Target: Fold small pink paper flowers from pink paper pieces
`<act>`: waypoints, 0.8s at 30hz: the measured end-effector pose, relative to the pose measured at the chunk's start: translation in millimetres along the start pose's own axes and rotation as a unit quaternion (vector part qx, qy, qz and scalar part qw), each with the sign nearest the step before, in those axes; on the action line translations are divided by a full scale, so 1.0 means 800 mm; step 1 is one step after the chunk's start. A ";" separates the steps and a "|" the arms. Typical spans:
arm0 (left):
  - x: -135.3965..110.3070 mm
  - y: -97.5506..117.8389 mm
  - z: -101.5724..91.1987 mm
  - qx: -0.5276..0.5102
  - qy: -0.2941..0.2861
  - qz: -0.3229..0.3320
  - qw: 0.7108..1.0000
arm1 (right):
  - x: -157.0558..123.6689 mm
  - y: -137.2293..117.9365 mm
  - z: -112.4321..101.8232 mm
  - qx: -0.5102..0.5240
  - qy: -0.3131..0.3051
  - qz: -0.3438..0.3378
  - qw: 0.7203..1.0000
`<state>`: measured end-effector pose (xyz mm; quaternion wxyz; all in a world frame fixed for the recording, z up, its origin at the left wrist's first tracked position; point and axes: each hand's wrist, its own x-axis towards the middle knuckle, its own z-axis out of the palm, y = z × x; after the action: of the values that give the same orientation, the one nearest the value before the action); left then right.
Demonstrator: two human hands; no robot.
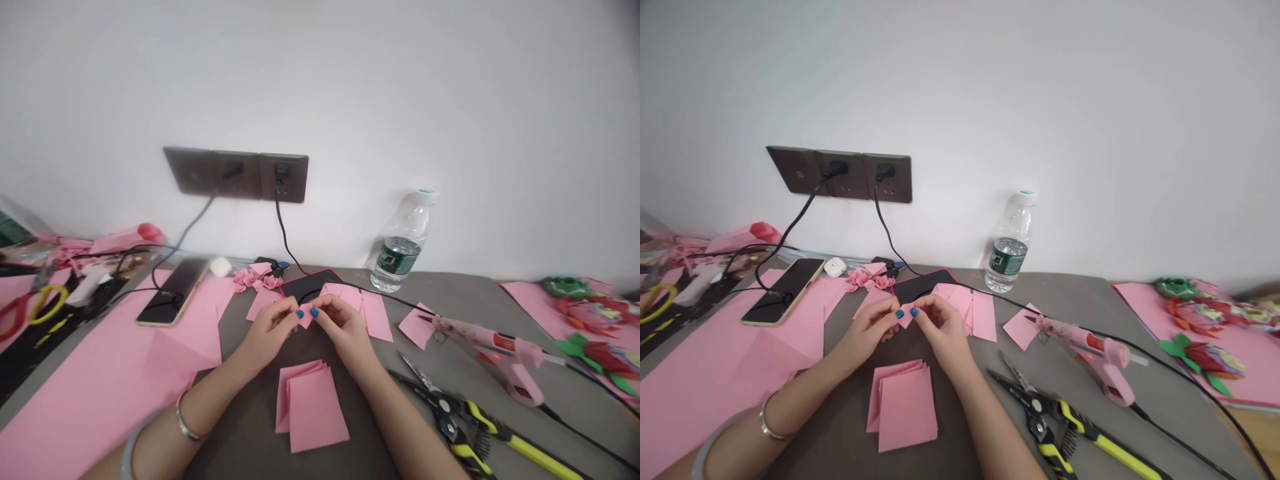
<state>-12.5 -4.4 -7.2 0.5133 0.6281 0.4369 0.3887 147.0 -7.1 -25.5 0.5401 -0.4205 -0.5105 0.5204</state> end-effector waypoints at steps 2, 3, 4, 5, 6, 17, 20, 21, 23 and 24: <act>0.001 -0.001 0.000 0.000 0.002 0.003 1.000 | -0.001 0.000 0.000 -0.004 0.005 -0.008 1.000; 0.001 0.000 0.001 0.002 0.001 0.005 1.000 | -0.001 0.000 0.000 -0.012 0.006 -0.015 1.000; 0.001 0.000 0.001 0.003 -0.003 0.007 1.000 | -0.002 0.000 0.000 -0.020 0.007 -0.024 0.999; 0.001 0.001 0.002 0.004 -0.007 0.008 1.000 | -0.002 0.000 0.000 -0.030 0.008 -0.033 0.999; 0.001 0.001 0.003 0.006 -0.013 0.008 1.000 | -0.003 0.000 0.001 -0.038 0.009 -0.041 0.998; 0.000 -0.007 0.001 0.035 0.010 0.030 0.999 | -0.007 -0.008 0.001 -0.160 -0.015 -0.183 0.970; 0.000 -0.008 0.000 0.036 0.017 0.040 0.998 | -0.007 -0.010 0.000 -0.190 -0.019 -0.208 0.959; -0.001 -0.008 0.000 0.036 0.017 0.042 0.998 | -0.008 -0.010 -0.001 -0.195 -0.020 -0.212 0.957; -0.002 -0.007 0.000 0.038 0.018 0.044 0.998 | -0.009 -0.011 -0.001 -0.203 -0.024 -0.217 0.954; -0.004 -0.007 0.000 0.039 0.018 0.044 0.998 | -0.010 -0.011 -0.002 -0.205 -0.026 -0.218 0.954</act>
<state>-14.5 -6.5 -12.5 0.4629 0.6595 0.4326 0.4044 149.8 -15.7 -18.0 0.5291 -0.3871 -0.6994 0.2847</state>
